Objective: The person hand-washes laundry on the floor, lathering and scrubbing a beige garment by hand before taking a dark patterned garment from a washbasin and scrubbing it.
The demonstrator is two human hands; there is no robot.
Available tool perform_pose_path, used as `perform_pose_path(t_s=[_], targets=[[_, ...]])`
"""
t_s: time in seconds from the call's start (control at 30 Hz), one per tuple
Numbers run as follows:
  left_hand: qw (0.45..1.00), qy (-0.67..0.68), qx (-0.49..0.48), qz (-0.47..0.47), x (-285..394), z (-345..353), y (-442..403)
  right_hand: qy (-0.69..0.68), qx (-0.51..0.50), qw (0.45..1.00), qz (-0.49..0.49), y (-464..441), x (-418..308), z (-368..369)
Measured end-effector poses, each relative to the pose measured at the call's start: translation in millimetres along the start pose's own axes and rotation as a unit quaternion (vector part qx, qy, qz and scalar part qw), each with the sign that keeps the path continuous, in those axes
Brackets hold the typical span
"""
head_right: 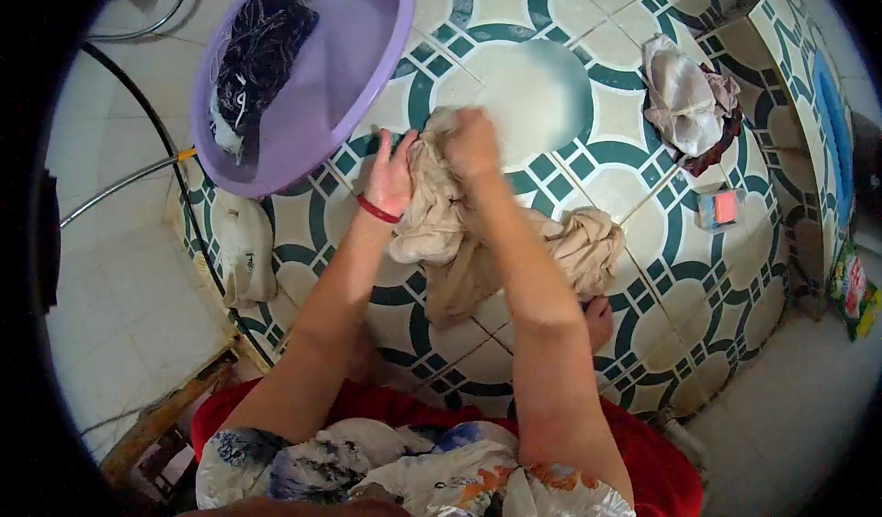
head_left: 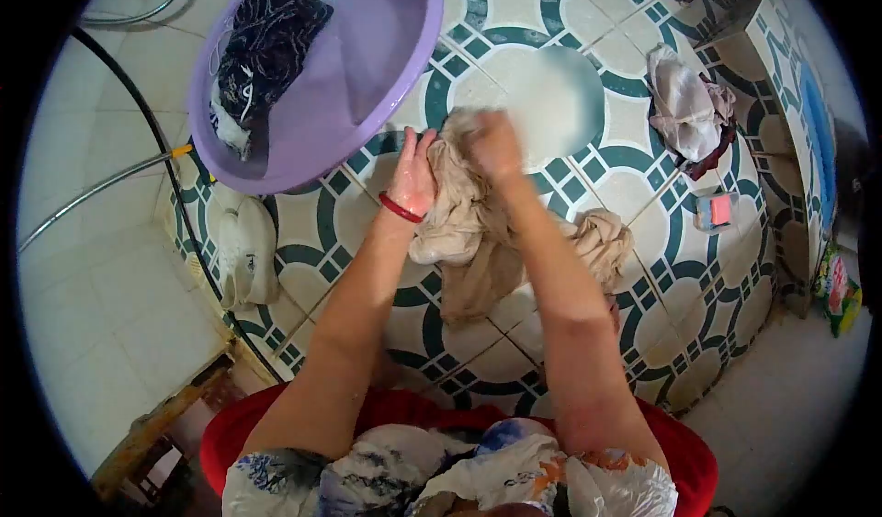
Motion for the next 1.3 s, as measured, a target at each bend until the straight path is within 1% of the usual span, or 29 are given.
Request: perform_pose_path(t_s=[0.03,0.07,0.1,0.13,0.2,0.23,0.27,0.3,0.33,0.37,0.47,0.5,0.57,0.6,0.63,0.67,0.7,0.73,0.77,0.8,0.9,0.93,0.97,1.03,1.07,1.13,1.2,1.27,1.3], targets=[[0.999,-0.02,-0.033,0.038,5.3,3.8,-4.2,-0.038,-0.042,0.998,0.03,29.5,-46.9,-0.2],[0.99,-0.037,0.136,-0.002,5.9,-8.1,14.8,-0.032,0.029,0.997,-0.064,57.8,-88.4,-7.2],[0.99,-0.039,0.137,0.002,4.8,-18.9,19.2,-0.025,0.098,0.982,-0.157,81.0,-119.4,-16.4],[0.992,-0.016,-0.103,0.067,10.4,6.7,20.5,-0.029,0.097,0.983,-0.157,85.7,-130.0,-21.2],[0.9,0.215,-0.292,-0.243,-41.0,14.1,18.6,-0.069,-0.013,0.992,-0.104,87.2,-137.3,-11.9],[0.901,0.216,-0.29,-0.24,-48.3,41.4,29.3,-0.071,-0.015,0.992,-0.105,76.2,-132.2,-13.2],[0.996,0.061,-0.012,-0.07,-38.1,34.8,22.0,-0.063,-0.017,0.998,0.015,48.8,-95.6,-15.3],[0.952,-0.101,0.268,0.107,-2.9,11.1,49.9,-0.053,-0.019,0.989,0.139,35.6,-60.9,-18.5],[0.956,-0.091,0.268,0.079,-12.0,0.9,40.3,-0.025,-0.018,0.994,0.108,30.5,-62.4,-25.1],[0.978,-0.09,0.178,0.068,-16.2,0.9,23.6,-0.02,-0.012,0.994,0.106,40.6,-64.2,-23.6],[0.979,-0.071,-0.183,0.045,-20.0,20.4,2.4,-0.101,0.059,0.988,-0.101,86.9,-114.9,-24.0],[0.983,-0.041,-0.179,0.014,-24.2,17.4,0.7,-0.149,0.099,0.974,-0.136,90.5,-123.8,-30.6],[0.999,-0.013,0.026,0.017,-30.0,-13.5,-2.3,-0.105,0.084,0.99,-0.033,56.5,-70.6,-20.2],[0.985,-0.114,0.103,0.072,-24.9,-10.2,3.7,-0.18,0.023,0.977,0.109,38.0,-11.4,1.2],[0.939,-0.301,0.151,0.065,-16.0,16.5,32.2,-0.179,0.012,0.976,0.126,31.4,-14.5,-6.5],[0.989,-0.034,0.134,0.051,-35.0,16.5,18.4,-0.178,0.001,0.974,0.143,25.1,-17.9,-14.4],[0.978,-0.029,0.164,0.126,-8.2,46.0,39.2,-0.111,0.054,0.992,0.04,32.8,-62.2,-52.6],[0.96,-0.21,0.048,0.181,5.1,38.6,16.1,-0.076,0.052,0.994,-0.059,54.2,-93.4,-43.4],[0.895,-0.353,-0.052,0.268,14.7,31.7,2.5,-0.04,0.053,0.986,-0.156,75.7,-117.5,-29.6],[0.901,-0.336,-0.075,0.265,24.0,38.4,1.8,-0.056,0.098,0.979,-0.172,70.9,-118.3,-32.2],[0.978,-0.165,0.073,0.101,26.4,66.7,31.5,-0.156,0.074,0.985,0.002,-1.3,-70.7,-35.9],[0.996,-0.078,-0.005,0.036,10.6,86.7,23.3,-0.123,0.068,0.989,0.038,-33.2,-47.2,-50.2],[0.991,-0.087,0.034,-0.099,-23.1,75.6,8.0,-0.093,0.06,0.991,0.079,-51.9,-22.5,-66.2],[0.967,-0.248,-0.049,-0.042,-6.0,143.0,35.8,-0.206,0.097,0.973,0.023,-76.5,-15.2,-101.5],[0.947,-0.282,-0.157,0.009,-4.6,154.4,21.2,-0.295,0.086,0.951,0.027,-87.5,4.0,-104.0],[0.963,-0.238,-0.123,-0.028,2.6,160.6,17.1,-0.376,0.078,0.923,0.009,-107.4,-11.5,-125.1],[0.972,-0.188,-0.139,-0.008,6.3,137.6,-13.5,-0.575,0.105,0.811,0.024,-79.2,-57.4,-157.1],[0.984,-0.022,-0.164,0.06,42.3,127.9,-16.6,-0.445,-0.004,0.895,0.032,-40.3,-127.5,-156.4],[0.992,-0.009,-0.04,0.12,56.0,108.8,-8.4,-0.447,-0.002,0.894,0.024,-13.7,-161.1,-141.7]])
Point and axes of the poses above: each hand's wrist, its own y-axis away from the middle knuckle, its own z-axis out of the palm, x = y × z, the point moved 10 cm from there along -y, towards the middle knuckle, and after that the axes turned 3 degrees about y, right-handed, at the moved point
